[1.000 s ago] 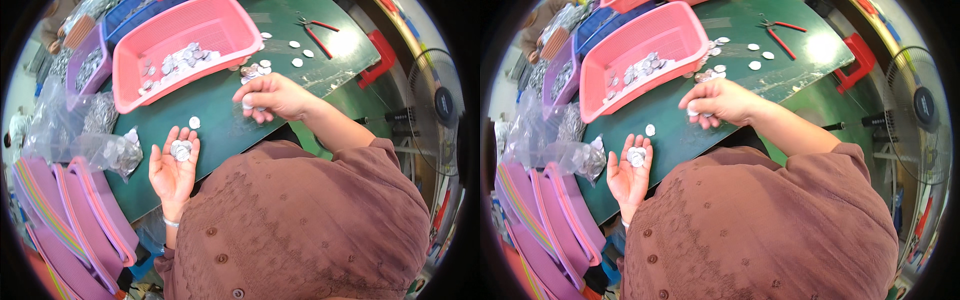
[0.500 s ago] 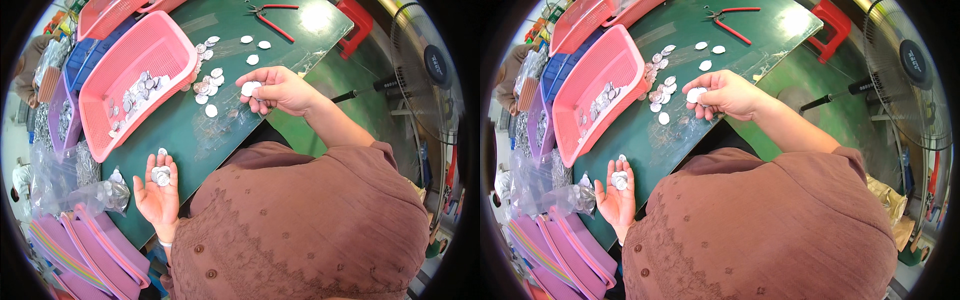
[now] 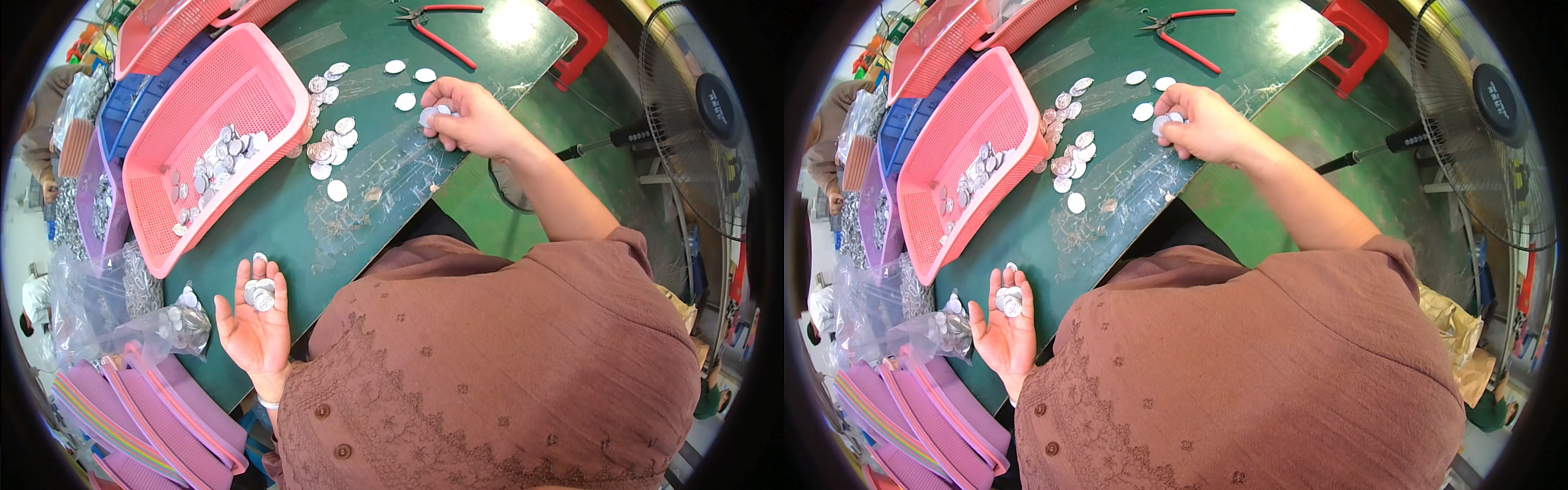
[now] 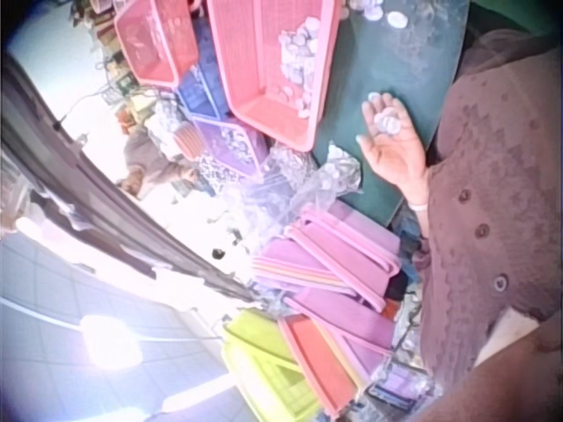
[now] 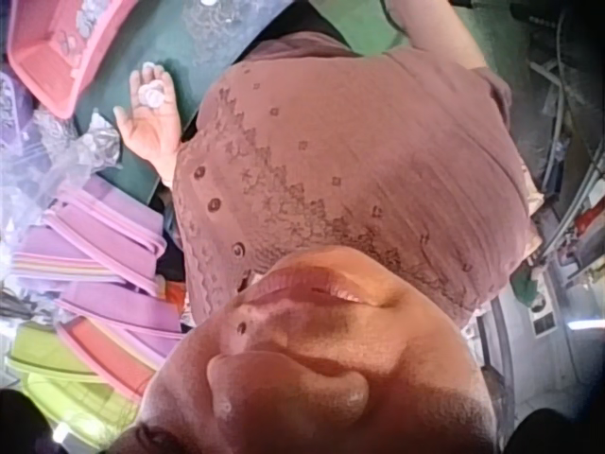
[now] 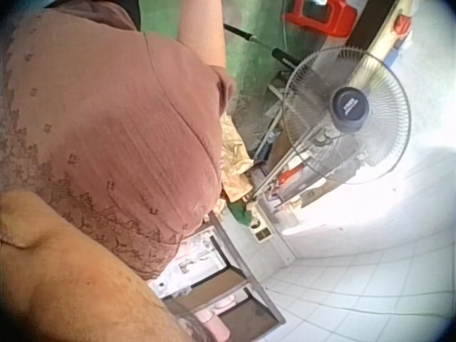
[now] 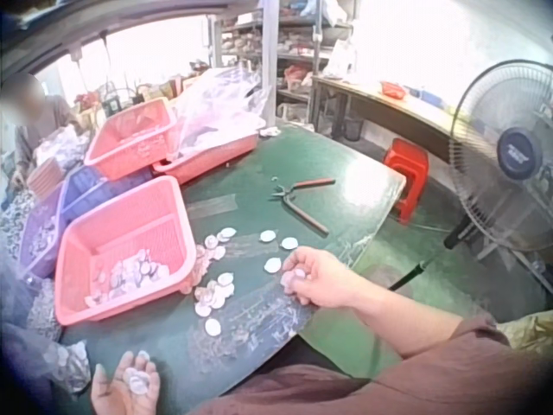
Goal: The person picks up small round discs from a pink basket and a blue bin, counts them in their hand, and places them into a clear plastic bag at a workstation.
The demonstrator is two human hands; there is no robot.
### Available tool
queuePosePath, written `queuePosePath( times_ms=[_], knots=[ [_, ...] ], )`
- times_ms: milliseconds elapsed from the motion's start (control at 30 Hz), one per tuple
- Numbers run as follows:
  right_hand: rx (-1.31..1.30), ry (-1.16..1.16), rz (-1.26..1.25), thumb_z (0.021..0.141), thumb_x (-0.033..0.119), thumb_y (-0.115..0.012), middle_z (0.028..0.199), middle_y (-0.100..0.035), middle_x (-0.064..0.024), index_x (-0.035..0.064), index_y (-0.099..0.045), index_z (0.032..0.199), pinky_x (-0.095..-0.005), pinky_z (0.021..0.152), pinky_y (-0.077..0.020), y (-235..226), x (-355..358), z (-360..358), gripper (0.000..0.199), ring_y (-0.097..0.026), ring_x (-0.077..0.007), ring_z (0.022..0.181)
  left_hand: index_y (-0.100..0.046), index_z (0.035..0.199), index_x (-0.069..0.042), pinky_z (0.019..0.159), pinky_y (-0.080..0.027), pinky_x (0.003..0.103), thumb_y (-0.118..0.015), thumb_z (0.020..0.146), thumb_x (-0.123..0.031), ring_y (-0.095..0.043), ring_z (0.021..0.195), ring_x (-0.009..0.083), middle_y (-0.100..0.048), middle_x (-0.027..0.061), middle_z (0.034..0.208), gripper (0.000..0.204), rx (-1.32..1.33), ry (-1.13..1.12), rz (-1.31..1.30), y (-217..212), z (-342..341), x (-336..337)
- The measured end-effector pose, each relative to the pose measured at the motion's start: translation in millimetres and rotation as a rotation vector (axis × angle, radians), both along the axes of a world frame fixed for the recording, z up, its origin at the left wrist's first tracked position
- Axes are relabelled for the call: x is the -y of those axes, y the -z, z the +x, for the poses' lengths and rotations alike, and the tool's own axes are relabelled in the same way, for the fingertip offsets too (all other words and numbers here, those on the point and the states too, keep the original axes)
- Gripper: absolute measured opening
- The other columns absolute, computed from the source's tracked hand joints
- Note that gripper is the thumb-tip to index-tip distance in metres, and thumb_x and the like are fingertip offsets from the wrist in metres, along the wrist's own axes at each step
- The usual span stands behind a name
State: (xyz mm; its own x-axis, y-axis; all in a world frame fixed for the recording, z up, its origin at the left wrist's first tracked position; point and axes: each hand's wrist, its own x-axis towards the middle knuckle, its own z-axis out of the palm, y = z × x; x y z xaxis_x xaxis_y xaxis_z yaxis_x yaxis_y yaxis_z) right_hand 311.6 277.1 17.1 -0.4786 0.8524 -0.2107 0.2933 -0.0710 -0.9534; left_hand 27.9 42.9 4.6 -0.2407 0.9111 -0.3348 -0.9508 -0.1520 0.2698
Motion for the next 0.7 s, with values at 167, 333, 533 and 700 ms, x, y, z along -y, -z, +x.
queuePosePath(
  times_ms=[167, 333, 533, 700],
  knots=[
    [0.352, -0.110, 0.359, 0.079, 0.011, -0.060, 0.065, -0.055, -0.0033, 0.0008, -0.055, 0.083, -0.0240, 0.047, -0.0392, 0, -35, 8, 0.012, -0.050, -0.0077, 0.054, -0.035, 0.124, 0.009, 0.104, -0.029, 0.050, -0.049, 0.090, -0.029, -0.038, 0.120, 0.0394, -0.040, 0.0274, 0.126, 0.053, 0.006, -0.006, 0.001, 0, 0, 1],
    [0.588, -0.180, 0.502, 0.075, 0.016, -0.064, 0.065, -0.057, -0.0093, -0.0016, -0.058, 0.079, -0.0308, 0.057, -0.0441, -10, -49, 9, 0.019, -0.054, -0.0175, 0.059, -0.035, 0.124, 0.009, 0.105, -0.029, 0.049, -0.048, 0.091, -0.030, -0.038, 0.121, 0.0392, -0.039, 0.0274, 0.127, 0.053, 0.014, -0.002, 0.014, -1, -1, 1],
    [0.496, -0.018, 0.492, 0.079, 0.014, -0.060, 0.067, -0.058, -0.0062, 0.0005, -0.060, 0.087, -0.0267, 0.054, -0.0433, -15, -52, 14, 0.016, -0.055, -0.0133, 0.060, -0.035, 0.125, 0.009, 0.105, -0.029, 0.049, -0.046, 0.091, -0.031, -0.037, 0.121, 0.0390, -0.040, 0.0275, 0.127, 0.053, 0.010, 0.002, 0.018, 1, -4, 3],
    [0.028, 0.082, 0.065, 0.086, 0.008, -0.051, 0.074, -0.059, -0.0023, 0.0014, -0.058, 0.098, -0.0148, 0.047, -0.0369, -41, -41, 27, 0.016, -0.053, -0.0051, 0.060, -0.034, 0.125, 0.008, 0.106, -0.028, 0.050, -0.047, 0.091, -0.031, -0.037, 0.122, 0.0393, -0.040, 0.0276, 0.127, 0.053, 0.028, 0.017, 0.038, 2, -6, 5]
  ],
)
